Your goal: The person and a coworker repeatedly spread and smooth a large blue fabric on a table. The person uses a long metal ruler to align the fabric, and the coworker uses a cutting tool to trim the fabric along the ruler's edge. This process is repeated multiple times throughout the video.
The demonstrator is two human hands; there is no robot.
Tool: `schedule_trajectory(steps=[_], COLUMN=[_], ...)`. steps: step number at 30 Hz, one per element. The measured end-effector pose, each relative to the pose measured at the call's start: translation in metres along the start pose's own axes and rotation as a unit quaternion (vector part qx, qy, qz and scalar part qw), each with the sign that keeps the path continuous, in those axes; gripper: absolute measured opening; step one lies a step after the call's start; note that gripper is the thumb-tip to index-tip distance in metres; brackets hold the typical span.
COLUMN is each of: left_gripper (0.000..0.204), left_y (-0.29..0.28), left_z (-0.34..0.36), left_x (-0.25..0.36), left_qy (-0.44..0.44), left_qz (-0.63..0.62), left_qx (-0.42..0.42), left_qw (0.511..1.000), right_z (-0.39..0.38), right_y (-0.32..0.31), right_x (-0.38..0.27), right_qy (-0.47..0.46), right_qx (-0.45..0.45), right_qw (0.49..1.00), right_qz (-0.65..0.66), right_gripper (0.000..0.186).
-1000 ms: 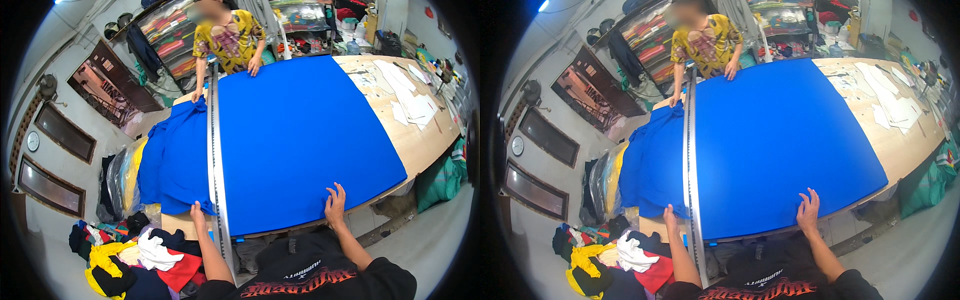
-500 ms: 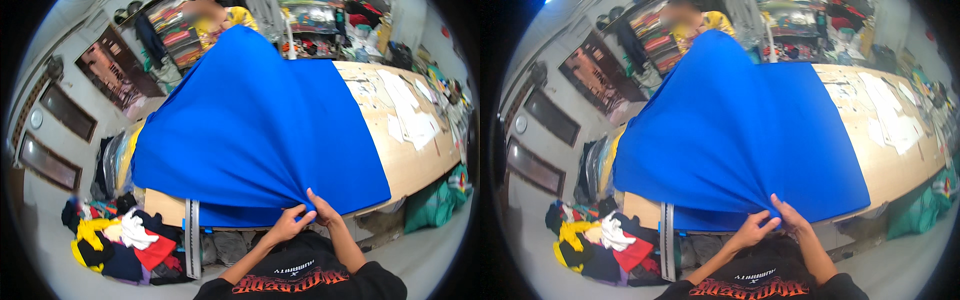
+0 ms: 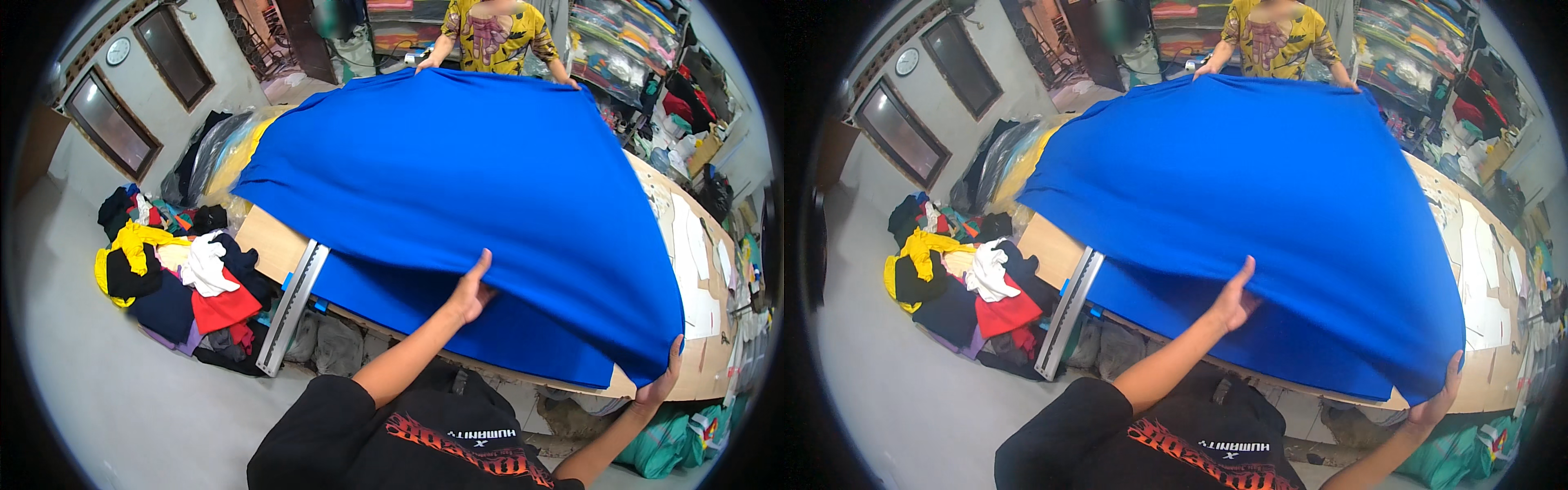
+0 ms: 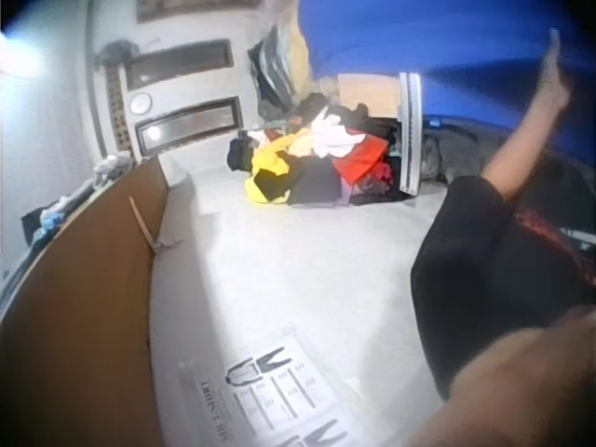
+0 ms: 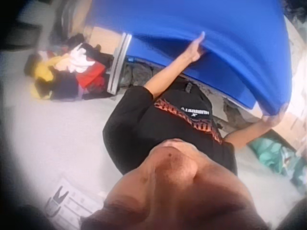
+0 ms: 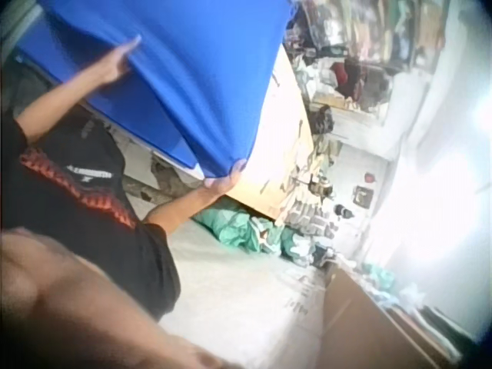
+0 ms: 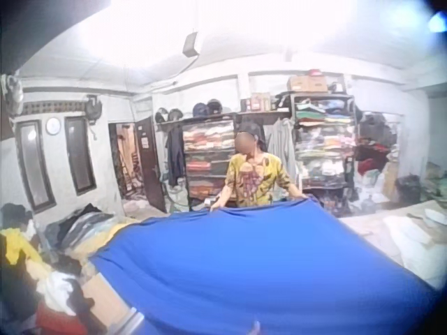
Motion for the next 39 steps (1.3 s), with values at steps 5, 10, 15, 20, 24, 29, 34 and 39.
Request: schedule_trajectory(steps=[5, 10, 15, 20, 24, 29, 34, 39], left_gripper=[0.04, 0.027, 0.032, 0.066, 0.079, 0.061, 0.028, 0.036], left_y=[-0.08, -0.125, -0.151, -0.189, -0.161, -0.182, -0.183, -0.206], left_z=[0.036, 0.024, 0.012, 0.048, 0.096, 0.151, 0.195, 0.186], left_x=[0.059, 0.104, 0.091, 0.045, 0.037, 0.046, 0.047, 0.081], left_qy=[0.18, 0.268, 0.194, 0.059, 0.022, 0.045, -0.028, -0.001], left_qz=[-0.085, 0.061, 0.195, 0.218, 0.271, 0.282, 0.277, 0.354], left_qx=[0.183, 0.22, 0.279, 0.333, 0.356, 0.395, 0.326, 0.349], left_qw=[0.963, 0.936, 0.92, 0.915, 0.894, 0.873, 0.904, 0.868], right_z=[0.006, 0.028, 0.052, 0.066, 0.077, 0.087, 0.062, 0.038], right_y=[-0.02, -0.062, -0.124, -0.146, -0.17, -0.187, -0.289, -0.272], right_x=[-0.014, -0.005, 0.026, 0.064, 0.082, 0.123, 0.175, 0.199], right_qy=[-0.045, -0.052, -0.01, 0.017, 0.015, 0.086, 0.201, 0.231], right_qx=[0.03, 0.103, 0.167, 0.19, 0.178, 0.181, 0.272, 0.299], right_qw=[0.995, 0.992, 0.981, 0.973, 0.964, 0.933, 0.869, 0.793], right_qz=[-0.08, -0.06, -0.1, -0.127, -0.196, -0.299, -0.361, -0.479], right_gripper=[0.049, 0.048, 0.047, 0.049, 0.047, 0.039, 0.057, 0.061])
Point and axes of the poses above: each hand's wrist, its own z-axis towards the middle knuckle, its own y-axis out of the palm, x = y × z, the point moved 4 cm from there along z, towards the middle knuckle, and after that the axes turned 8 degrees about z, right-handed, at the moved point
